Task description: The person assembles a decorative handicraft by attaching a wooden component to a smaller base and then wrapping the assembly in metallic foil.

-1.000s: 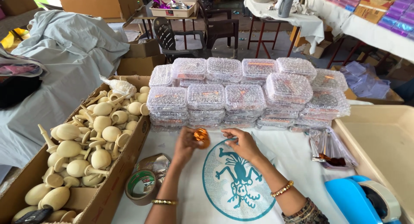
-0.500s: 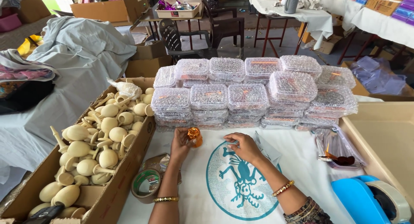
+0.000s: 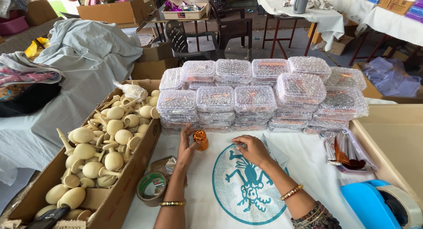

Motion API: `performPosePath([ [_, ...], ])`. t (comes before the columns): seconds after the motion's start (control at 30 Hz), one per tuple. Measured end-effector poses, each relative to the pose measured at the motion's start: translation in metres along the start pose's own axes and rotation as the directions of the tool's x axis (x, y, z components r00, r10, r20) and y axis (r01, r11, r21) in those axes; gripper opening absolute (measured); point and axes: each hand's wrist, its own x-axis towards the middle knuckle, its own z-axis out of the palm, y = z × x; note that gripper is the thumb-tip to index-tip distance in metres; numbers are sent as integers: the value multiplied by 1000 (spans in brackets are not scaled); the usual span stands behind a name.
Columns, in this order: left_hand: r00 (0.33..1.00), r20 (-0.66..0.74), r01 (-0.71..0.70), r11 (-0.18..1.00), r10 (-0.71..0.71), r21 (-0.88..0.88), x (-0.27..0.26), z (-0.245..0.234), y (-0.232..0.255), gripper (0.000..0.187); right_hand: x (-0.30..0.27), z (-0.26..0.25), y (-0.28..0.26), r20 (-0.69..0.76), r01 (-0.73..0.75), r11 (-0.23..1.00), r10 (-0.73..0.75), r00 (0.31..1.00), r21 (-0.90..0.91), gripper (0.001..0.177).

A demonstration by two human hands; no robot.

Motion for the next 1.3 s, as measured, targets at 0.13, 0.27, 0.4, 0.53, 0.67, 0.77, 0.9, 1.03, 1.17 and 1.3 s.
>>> performPosePath([
  [0.13,996,-78,-34,999,37,37,2,-5,-5,77,1,-2,2,-32,13,1000,-14,999,-28,27],
  [0.27,969,-140,-191,975,206,113,-2,-1,2,60,0,-7,1,-80,37,992,-46,996,-117,20],
  [0.4,843,-212,-316,774,494,548,-14,8,25,34,5,-2,32,-206,130,901,-232,951,-414,20],
  [0.53,760,-209,-356,663,616,659,-29,19,64,31,3,-10,45,-98,90,830,-171,980,-551,28],
  [0.67,713,-80,-434,528,696,730,-40,14,98,9,3,-7,63,-28,-50,796,42,999,-603,34],
  [0.77,695,-128,-372,506,708,778,-34,-17,119,5,7,-4,75,-27,-78,782,78,997,-619,34],
  [0.9,684,-330,-85,520,650,850,-31,-77,182,26,8,-5,80,-47,-90,796,78,996,-599,33],
  [1.03,657,-417,131,450,628,884,-5,-193,166,29,7,-5,80,-46,-108,810,100,994,-576,32],
  [1.17,870,-377,235,406,317,883,-4,-203,155,43,10,-3,84,-51,-134,821,127,991,-554,33],
  [1.3,971,-191,153,238,146,959,-11,-180,150,41,9,-1,87,-45,-160,821,162,986,-549,33],
])
